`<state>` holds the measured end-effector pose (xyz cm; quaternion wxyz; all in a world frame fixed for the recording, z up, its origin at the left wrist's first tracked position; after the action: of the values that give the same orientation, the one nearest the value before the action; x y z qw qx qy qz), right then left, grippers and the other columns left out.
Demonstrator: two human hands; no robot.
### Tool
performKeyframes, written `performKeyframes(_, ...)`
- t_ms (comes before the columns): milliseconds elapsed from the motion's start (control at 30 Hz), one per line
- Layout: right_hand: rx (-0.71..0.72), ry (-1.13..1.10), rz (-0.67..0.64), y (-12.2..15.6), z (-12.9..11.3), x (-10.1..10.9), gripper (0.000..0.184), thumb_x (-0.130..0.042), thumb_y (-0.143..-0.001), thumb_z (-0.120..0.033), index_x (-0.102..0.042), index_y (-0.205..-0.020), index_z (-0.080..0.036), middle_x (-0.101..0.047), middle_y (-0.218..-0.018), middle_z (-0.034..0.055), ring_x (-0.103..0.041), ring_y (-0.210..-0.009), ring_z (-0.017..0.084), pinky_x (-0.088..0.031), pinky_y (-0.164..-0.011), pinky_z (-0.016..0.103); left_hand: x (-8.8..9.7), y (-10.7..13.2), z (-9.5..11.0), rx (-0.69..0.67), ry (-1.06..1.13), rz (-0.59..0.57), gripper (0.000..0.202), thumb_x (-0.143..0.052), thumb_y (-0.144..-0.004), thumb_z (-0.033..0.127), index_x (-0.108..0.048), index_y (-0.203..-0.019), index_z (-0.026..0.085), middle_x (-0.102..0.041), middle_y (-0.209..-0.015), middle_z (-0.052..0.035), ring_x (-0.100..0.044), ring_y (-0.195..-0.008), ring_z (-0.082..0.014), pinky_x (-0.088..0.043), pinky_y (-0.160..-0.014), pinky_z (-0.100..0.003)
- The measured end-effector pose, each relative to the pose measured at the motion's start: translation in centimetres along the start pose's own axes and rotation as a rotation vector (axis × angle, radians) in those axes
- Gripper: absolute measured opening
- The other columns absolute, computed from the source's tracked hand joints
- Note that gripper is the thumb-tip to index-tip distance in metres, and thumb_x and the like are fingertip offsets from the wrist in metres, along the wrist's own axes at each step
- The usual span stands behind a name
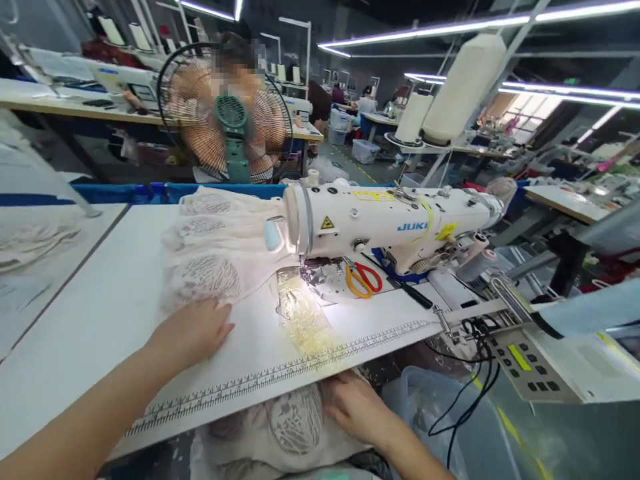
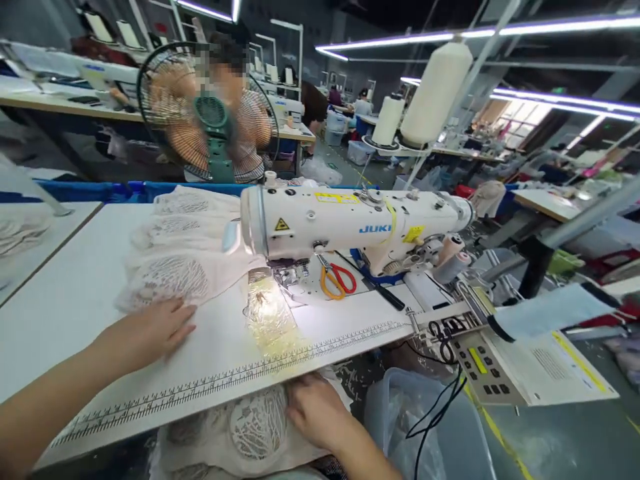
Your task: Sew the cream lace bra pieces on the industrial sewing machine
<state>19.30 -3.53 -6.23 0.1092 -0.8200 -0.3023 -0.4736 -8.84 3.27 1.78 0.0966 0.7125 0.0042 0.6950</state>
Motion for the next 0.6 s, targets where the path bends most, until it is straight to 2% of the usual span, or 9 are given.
performKeyframes(33,-0.067,0.041,0.015,0.0,1.0,-0.5,0.026,-0.063,-0.075,-0.02,-0.071,-0.1,-0.021,-0.072,-0.101,0.0097,-0.067,-0.096,0.029,-0.053,-0.084,0.034,-0.2,-0.1,-0.3,0.02,0.021,0.02,0.044,-0.037,-0.081,0.036,-0.066,-0.104,0.014,-0.067,-0.108,-0.0207,-0.063,-0.101,-0.0356,-0.05,-0.08,-0.049)
performKeyframes(100,-0.1,0.086,-0.02,-0.2,1.9,-1.6,0.032,-0.061,-0.075,-0.016,-0.069,-0.106,-0.02,-0.07,-0.11,0.0124,-0.064,-0.104,0.031,-0.052,-0.089,0.037,-0.6,0.1,-0.8,0.057,0.051,0.056,0.048,-0.039,-0.079,0.036,-0.064,-0.113,0.012,-0.06,-0.125,-0.0236,-0.056,-0.116,-0.0391,-0.047,-0.089,-0.055)
performKeyframes(200,-0.13,0.1,-0.029,-0.4,2.2,-2.1,0.034,-0.057,-0.078,-0.014,-0.067,-0.11,-0.02,-0.069,-0.113,0.0106,-0.062,-0.108,0.029,-0.05,-0.092,0.036,-0.9,1.3,-0.7,0.077,0.083,0.115,0.049,-0.039,-0.081,0.036,-0.062,-0.118,0.014,-0.051,-0.139,-0.0207,-0.047,-0.127,-0.0386,-0.042,-0.097,-0.058)
performKeyframes(300,-0.174,0.114,-0.031,-0.7,2.1,-2.1,0.033,-0.055,-0.08,-0.013,-0.067,-0.109,-0.02,-0.069,-0.114,0.0093,-0.06,-0.111,0.029,-0.048,-0.094,0.038,-0.5,3.5,0.4,0.022,0.165,0.22,0.049,-0.037,-0.085,0.041,-0.062,-0.119,0.016,-0.056,-0.135,-0.0155,-0.051,-0.125,-0.0323,-0.042,-0.103,-0.05)
performKeyframes(433,-0.181,0.157,-0.05,-1.0,1.8,-2.3,0.032,-0.057,-0.079,-0.012,-0.068,-0.108,-0.019,-0.07,-0.11,0.0105,-0.06,-0.109,0.031,-0.048,-0.093,0.039,-0.2,7.5,2.8,-0.144,0.439,0.419,0.047,-0.034,-0.09,0.048,-0.065,-0.114,0.024,-0.067,-0.12,-0.007,-0.062,-0.11,-0.0231,-0.051,-0.094,-0.034)
performKeyframes(533,-0.182,0.181,-0.021,-0.9,1.6,-2.3,0.034,-0.057,-0.077,-0.012,-0.068,-0.109,-0.021,-0.068,-0.109,0.0116,-0.062,-0.105,0.031,-0.049,-0.089,0.039,-1.6,9.8,4.4,-0.181,0.574,0.45,0.039,-0.037,-0.091,0.044,-0.065,-0.114,0.03,-0.069,-0.116,-0.002,-0.065,-0.104,-0.0192,-0.053,-0.089,-0.027)
performKeyframes(600,-0.206,0.2,0.005,-0.7,1.6,-2.2,0.031,-0.057,-0.076,-0.01,-0.069,-0.103,-0.021,-0.067,-0.108,0.0128,-0.062,-0.103,0.031,-0.05,-0.086,0.038,-2.6,10.9,5.4,-0.186,0.648,0.446,0.038,-0.037,-0.091,0.041,-0.065,-0.114,0.032,-0.07,-0.114,-0.0008,-0.066,-0.102,-0.0185,-0.054,-0.087,-0.026)
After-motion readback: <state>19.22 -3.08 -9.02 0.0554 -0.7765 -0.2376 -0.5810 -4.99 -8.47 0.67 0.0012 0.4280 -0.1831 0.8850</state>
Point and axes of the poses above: each hand's wrist, its own y-axis away from the middle knuckle, its own x-axis out of the back of the hand, z = x × y, the point moved 7 cm from there along -y, towards the middle knuckle
